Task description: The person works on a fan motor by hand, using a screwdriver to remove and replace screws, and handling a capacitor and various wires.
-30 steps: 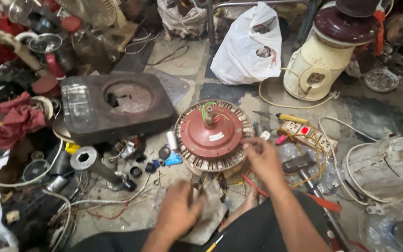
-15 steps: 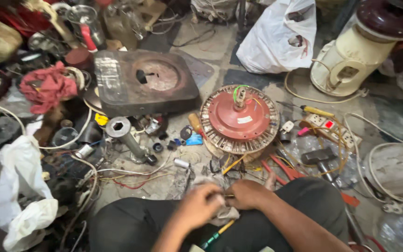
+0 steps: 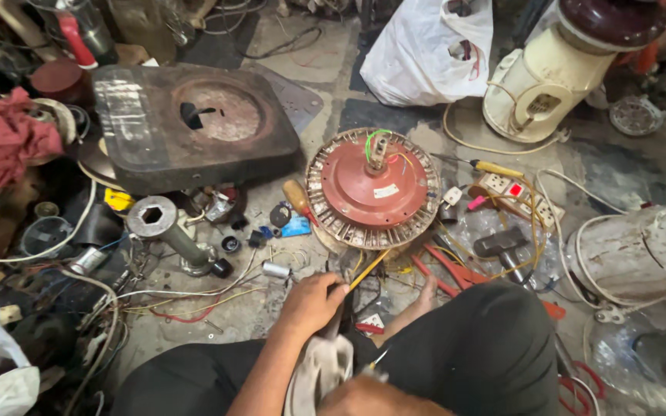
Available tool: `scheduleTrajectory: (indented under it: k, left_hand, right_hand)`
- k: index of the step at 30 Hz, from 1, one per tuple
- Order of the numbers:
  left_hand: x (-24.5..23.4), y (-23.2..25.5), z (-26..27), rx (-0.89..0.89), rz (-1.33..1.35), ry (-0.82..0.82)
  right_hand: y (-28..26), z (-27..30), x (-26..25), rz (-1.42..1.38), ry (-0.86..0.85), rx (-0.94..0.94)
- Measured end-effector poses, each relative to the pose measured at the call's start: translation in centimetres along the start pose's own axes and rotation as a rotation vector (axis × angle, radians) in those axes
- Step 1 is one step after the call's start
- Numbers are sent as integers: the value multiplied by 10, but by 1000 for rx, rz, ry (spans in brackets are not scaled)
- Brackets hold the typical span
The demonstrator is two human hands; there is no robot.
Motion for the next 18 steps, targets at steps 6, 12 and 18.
scheduleTrajectory:
  k: [6,12,18]
  left_hand:
    - [12,11,1,7,-157,239]
    - [35,-8,2,-9,-235,195]
    - [3,-10,14,29,-157,356]
  right_hand:
    - [-9,3,4,-43,50,4]
    - [-18,-12,-43,-188,64,32]
    - [40,-25,-90,14,323,447]
Point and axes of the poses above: each hand's wrist, its own z-axis away from the middle knuckle, its own x-axis out of the palm, y = z × x, the point moved 6 cm from there along -z, towards the middle knuckle, and after that the axes turned 13 degrees about y, right-handed, at the moved point
